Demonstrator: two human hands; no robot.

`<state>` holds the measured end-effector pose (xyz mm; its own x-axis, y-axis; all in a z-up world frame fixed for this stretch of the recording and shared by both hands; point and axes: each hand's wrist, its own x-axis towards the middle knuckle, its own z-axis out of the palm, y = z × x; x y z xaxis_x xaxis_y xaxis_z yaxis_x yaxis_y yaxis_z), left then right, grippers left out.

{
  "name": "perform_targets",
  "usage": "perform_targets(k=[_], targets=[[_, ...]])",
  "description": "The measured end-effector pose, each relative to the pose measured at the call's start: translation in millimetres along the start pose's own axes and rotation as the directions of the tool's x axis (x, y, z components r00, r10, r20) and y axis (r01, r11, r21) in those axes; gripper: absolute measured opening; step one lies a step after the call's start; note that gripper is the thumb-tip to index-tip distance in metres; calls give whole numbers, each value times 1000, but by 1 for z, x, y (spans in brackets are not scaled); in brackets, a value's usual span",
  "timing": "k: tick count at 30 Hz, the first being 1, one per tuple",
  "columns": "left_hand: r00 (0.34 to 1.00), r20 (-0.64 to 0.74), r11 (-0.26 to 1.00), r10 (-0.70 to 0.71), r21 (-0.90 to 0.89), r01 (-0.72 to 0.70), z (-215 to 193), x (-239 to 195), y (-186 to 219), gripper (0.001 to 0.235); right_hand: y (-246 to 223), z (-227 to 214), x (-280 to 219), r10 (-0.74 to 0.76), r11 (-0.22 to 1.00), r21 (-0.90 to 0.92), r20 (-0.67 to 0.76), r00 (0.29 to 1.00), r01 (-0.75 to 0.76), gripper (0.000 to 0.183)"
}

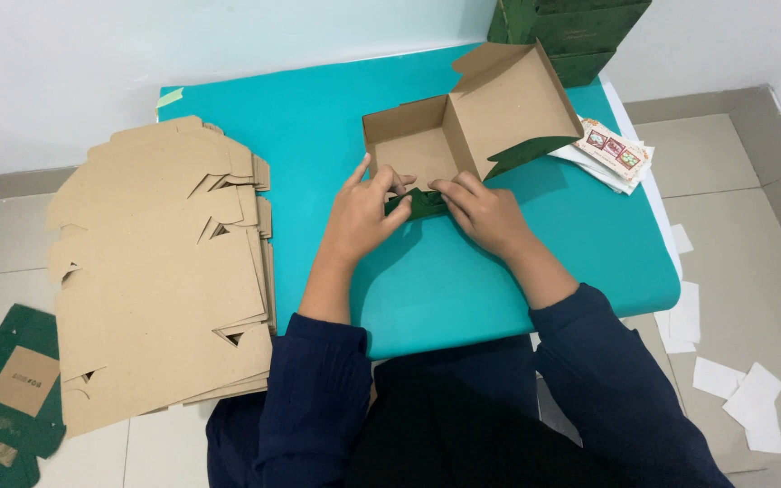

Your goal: The person assembles a flat cardboard box by folding the sides and tucking the flaps to form a container. They then place a small white packet inside the box and close the lid.

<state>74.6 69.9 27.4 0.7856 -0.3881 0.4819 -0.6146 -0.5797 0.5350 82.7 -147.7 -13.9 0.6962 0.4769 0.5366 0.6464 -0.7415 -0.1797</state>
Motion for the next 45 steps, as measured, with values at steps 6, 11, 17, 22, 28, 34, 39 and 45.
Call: perform_targets(k=[6, 11, 17, 22, 28, 34, 39, 45], targets=[[1000, -4, 1000, -12, 20, 12, 1, 0, -2, 20, 0, 0, 0, 3, 1000, 23, 6, 1000, -3, 19], [1000, -21, 1000, 5, 17, -4, 0, -1, -5, 19, -2, -3, 1, -8, 1000, 12, -3, 1000, 8, 18], [998, -19, 998, 59, 28, -58, -3, 3, 3, 14, -2, -3, 1, -33, 999, 15, -22, 999, 33, 18], [999, 13, 996, 52, 77, -53, 11, 1, -8, 11, -2, -2, 0, -34, 999, 33, -27, 999, 35, 16], [991, -13, 976, 135, 173, -130, 26, 0, -11, 16, -3, -2, 0, -32, 994, 103, -41, 999, 36, 17], [990, -19, 977, 137, 168, -132, 37, 0, -17, 18, -8, 4, 0, -28, 989, 143, -106, 994, 43, 26], [964, -215, 988, 154, 63, -143, 18, 6, 2, 28, 6, 22, -6, -18, 981, 190, -129, 991, 42, 11], [766, -592, 940, -252, -339, 47, 2, 1, -33, 20, 17, 13, -7, 83, 921, 389, -114, 990, -32, 26]])
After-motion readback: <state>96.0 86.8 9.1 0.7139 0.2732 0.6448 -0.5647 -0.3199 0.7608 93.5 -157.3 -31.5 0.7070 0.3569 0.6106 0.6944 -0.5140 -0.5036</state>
